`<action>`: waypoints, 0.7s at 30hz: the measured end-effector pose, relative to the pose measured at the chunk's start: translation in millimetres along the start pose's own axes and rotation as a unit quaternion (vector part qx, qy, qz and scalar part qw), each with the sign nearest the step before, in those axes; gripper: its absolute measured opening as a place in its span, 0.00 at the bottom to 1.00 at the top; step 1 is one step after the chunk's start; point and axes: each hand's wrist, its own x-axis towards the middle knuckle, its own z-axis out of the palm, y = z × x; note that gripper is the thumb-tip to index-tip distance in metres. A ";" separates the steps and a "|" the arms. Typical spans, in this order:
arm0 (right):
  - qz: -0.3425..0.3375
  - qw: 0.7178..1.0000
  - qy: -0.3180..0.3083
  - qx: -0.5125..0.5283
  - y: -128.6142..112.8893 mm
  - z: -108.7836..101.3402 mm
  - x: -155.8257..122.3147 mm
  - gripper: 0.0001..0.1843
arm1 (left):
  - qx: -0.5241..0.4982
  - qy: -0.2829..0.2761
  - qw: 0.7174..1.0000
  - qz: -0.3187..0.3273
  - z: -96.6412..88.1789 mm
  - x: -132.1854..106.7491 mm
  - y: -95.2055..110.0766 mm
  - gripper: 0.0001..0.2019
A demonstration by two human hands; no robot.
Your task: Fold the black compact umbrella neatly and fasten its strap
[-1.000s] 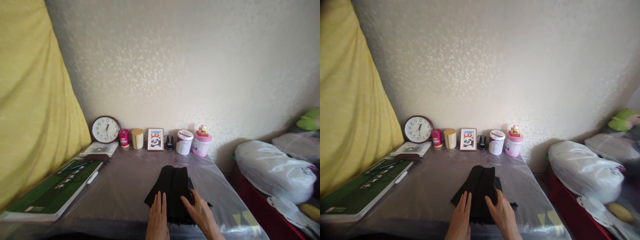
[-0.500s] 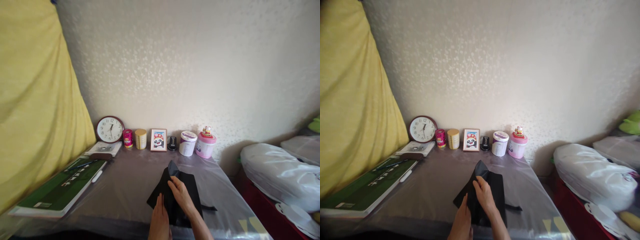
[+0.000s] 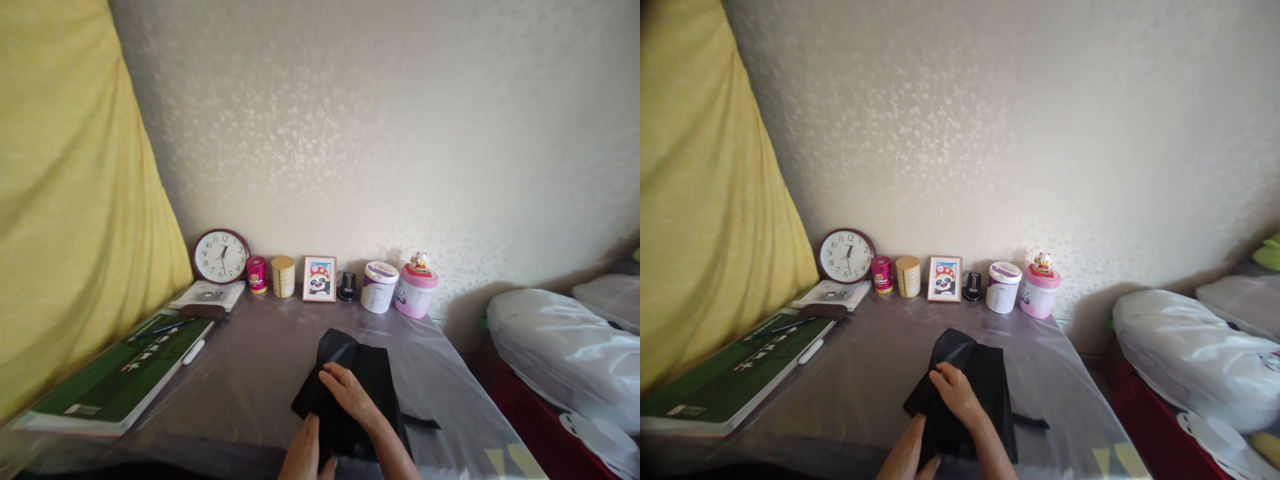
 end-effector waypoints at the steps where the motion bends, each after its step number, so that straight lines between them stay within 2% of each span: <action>1: -0.002 1.000 -0.013 -0.003 -1.0 0.3 -0.4 0.18 | -0.009 0.021 1.000 0.002 -5.3 -3.3 -2.3 0.27; 3: -0.001 0.999 -0.042 0.003 -2.1 0.8 -1.7 0.22 | -0.013 0.090 0.996 0.013 -18.0 -7.6 -1.3 0.19; 5: 0.005 0.998 -0.069 0.012 -2.0 0.8 -2.9 0.25 | -0.005 0.131 0.991 0.035 -29.0 -7.1 5.8 0.12; 8: 0.010 0.996 -0.089 0.017 -2.0 -0.7 -3.9 0.25 | 0.027 0.141 0.986 0.088 -31.7 1.3 17.2 0.13; 10: 0.004 0.995 -0.097 0.007 -3.2 -2.0 -4.4 0.25 | 0.053 0.124 0.985 0.110 -22.9 8.8 19.9 0.21; 13: -0.024 0.995 -0.094 -0.038 -6.7 -3.1 -6.8 0.22 | 0.076 0.082 0.988 0.107 -1.1 16.7 17.9 0.31; 16: -0.078 0.987 -0.092 -0.106 -8.9 -4.3 -11.8 0.19 | 0.093 0.048 0.991 0.082 20.1 18.1 15.8 0.34; 18: -0.119 0.980 -0.085 -0.135 -7.6 -6.4 -15.1 0.19 | 0.111 0.068 0.990 0.046 30.3 17.2 16.2 0.35; 21: -0.164 0.972 -0.064 -0.153 -0.5 -11.3 -16.3 0.19 | 0.135 0.105 0.985 0.036 39.2 16.6 17.6 0.34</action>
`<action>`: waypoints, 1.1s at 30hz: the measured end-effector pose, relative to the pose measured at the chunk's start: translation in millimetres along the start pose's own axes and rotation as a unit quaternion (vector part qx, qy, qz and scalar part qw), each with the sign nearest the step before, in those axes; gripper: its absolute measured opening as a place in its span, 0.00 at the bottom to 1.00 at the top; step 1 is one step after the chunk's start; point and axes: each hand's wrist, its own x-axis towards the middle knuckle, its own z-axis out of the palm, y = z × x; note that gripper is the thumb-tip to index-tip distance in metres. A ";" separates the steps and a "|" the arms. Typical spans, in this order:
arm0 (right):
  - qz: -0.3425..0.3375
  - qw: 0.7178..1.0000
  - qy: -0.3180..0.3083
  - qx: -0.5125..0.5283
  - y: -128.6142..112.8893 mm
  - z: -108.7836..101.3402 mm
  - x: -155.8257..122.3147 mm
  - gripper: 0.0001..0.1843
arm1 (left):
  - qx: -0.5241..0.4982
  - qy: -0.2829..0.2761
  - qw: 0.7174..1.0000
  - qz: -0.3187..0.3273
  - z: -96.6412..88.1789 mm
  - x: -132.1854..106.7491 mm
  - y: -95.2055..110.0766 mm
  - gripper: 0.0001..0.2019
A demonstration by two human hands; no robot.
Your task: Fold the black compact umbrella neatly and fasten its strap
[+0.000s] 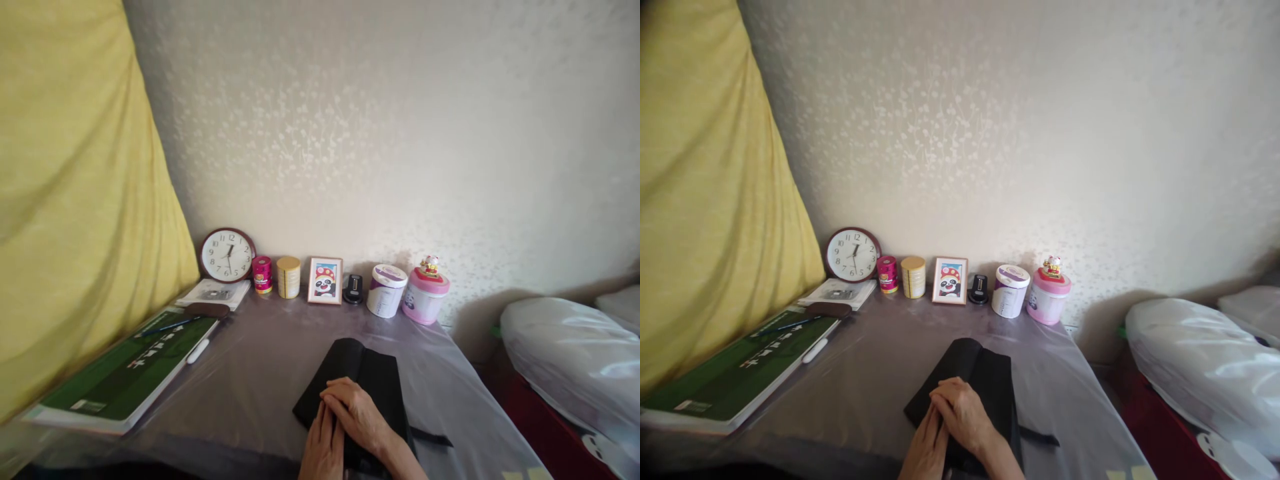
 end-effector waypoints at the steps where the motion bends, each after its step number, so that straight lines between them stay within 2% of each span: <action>1: -0.011 1.000 -0.001 -0.009 3.8 -0.5 -0.2 0.19 | 0.007 0.011 1.000 0.001 1.7 0.0 0.9 0.33; 4: -0.037 0.998 -0.026 -0.042 16.7 -0.4 3.5 0.18 | 0.023 0.032 0.999 -0.010 6.0 1.3 3.3 0.30; 8: -0.052 0.993 -0.046 -0.097 34.2 1.9 18.3 0.18 | 0.024 0.022 0.998 -0.048 8.2 4.5 7.4 0.28; 13: -0.034 0.985 -0.039 -0.165 53.6 0.3 44.2 0.18 | 0.008 -0.046 0.995 -0.092 0.3 9.5 13.2 0.32; 17: -0.007 0.975 -0.031 -0.221 65.5 -2.6 62.7 0.18 | 0.004 -0.096 0.989 -0.111 -7.2 13.7 16.2 0.32; 20: 0.020 0.970 0.001 -0.242 74.7 -3.2 74.2 0.19 | -0.008 -0.112 0.987 -0.115 -11.2 17.0 16.0 0.32; 23: 0.046 0.970 0.051 -0.234 85.8 -7.3 80.0 0.19 | -0.031 -0.152 0.981 -0.114 -14.3 19.6 14.5 0.33; 26: 0.067 0.963 0.147 -0.214 98.2 -21.2 69.7 0.18 | -0.043 -0.155 0.981 -0.110 -16.1 19.9 14.0 0.34; 29: 0.092 0.933 0.267 -0.223 107.5 -41.7 35.1 0.20 | -0.050 -0.135 0.984 -0.109 -17.0 18.7 15.1 0.34; 31: 0.113 0.920 0.295 -0.231 108.4 -52.4 2.6 0.20 | -0.055 -0.134 0.983 -0.108 -18.0 18.1 15.7 0.34; 33: 0.143 0.932 0.266 -0.203 103.9 -56.3 -29.1 0.20 | -0.061 -0.138 0.983 -0.106 -19.7 18.2 15.5 0.35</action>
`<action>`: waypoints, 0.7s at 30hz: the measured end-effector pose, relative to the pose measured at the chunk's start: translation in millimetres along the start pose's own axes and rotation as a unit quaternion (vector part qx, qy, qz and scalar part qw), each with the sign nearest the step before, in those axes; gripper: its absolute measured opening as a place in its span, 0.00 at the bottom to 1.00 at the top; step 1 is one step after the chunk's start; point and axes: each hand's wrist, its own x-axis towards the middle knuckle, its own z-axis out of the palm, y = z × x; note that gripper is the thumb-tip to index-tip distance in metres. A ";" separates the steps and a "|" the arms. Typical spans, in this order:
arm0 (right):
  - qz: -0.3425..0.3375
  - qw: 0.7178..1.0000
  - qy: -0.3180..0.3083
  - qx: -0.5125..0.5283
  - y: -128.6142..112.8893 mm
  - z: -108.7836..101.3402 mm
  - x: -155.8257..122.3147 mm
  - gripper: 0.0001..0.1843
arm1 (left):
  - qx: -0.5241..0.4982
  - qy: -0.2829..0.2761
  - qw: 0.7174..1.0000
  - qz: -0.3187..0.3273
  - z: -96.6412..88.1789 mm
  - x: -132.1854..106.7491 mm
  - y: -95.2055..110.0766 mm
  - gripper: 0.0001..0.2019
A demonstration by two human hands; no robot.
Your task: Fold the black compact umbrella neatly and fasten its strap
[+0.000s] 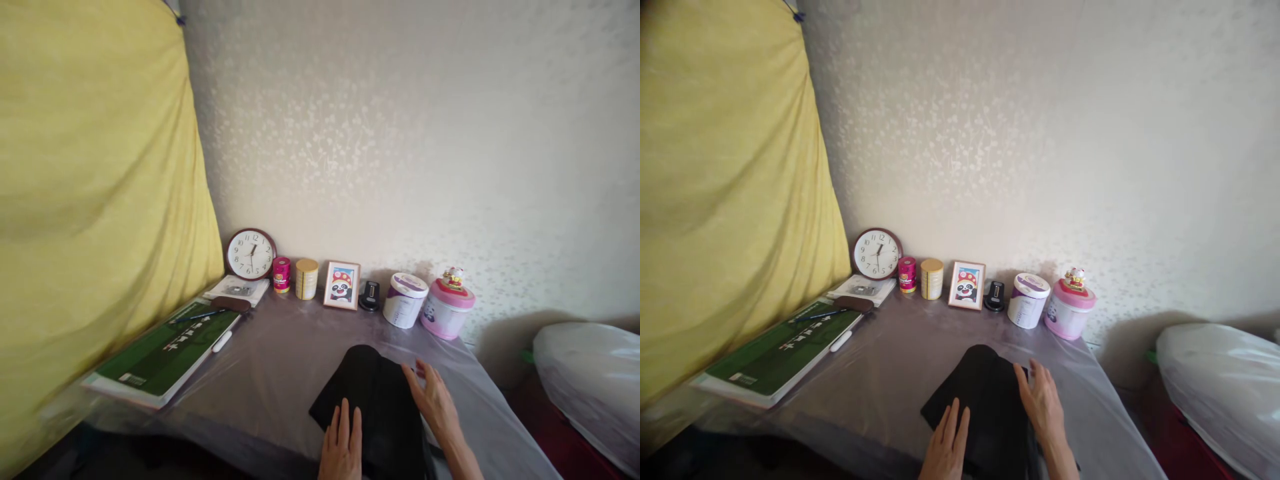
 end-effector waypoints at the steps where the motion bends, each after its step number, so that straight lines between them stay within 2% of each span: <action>1: 0.041 0.999 -0.032 0.015 1.2 -7.0 -12.0 0.20 | -0.003 -0.007 1.000 0.004 -1.2 -0.1 -0.3 0.35; 2: 0.099 0.993 -0.060 0.031 0.4 -12.0 -23.0 0.21 | -0.006 -0.016 1.000 0.008 -2.4 -0.1 -0.6 0.36; 4: 0.149 0.985 -0.073 0.039 -5.5 -16.7 -40.8 0.23 | -0.010 -0.036 0.999 0.017 -4.8 -0.1 -1.6 0.37; 7: 0.202 0.974 -0.078 0.060 -15.9 -15.8 -56.1 0.25 | -0.013 -0.052 0.998 0.024 -6.8 -0.3 -2.8 0.39; 10: 0.254 0.958 -0.078 0.103 -18.7 -13.3 -61.7 0.25 | -0.020 -0.043 0.998 0.028 -9.5 -0.8 -2.2 0.39; 14: 0.273 0.936 -0.108 0.193 -18.2 -15.2 -59.1 0.23 | -0.008 -0.065 0.998 0.019 -22.5 -4.3 3.8 0.41; 17: 0.258 0.913 -0.133 0.285 -29.4 -20.3 -48.9 0.23 | 0.005 -0.057 0.998 0.014 -32.7 -8.8 9.1 0.41; 19: 0.235 0.895 -0.138 0.354 -44.1 -22.3 -38.9 0.23 | 0.005 -0.041 0.999 0.016 -31.6 -9.9 9.4 0.41; 21: 0.216 0.875 -0.133 0.412 -61.7 -20.5 -27.9 0.24 | 0.009 -0.017 1.000 0.020 -21.4 -8.3 5.5 0.41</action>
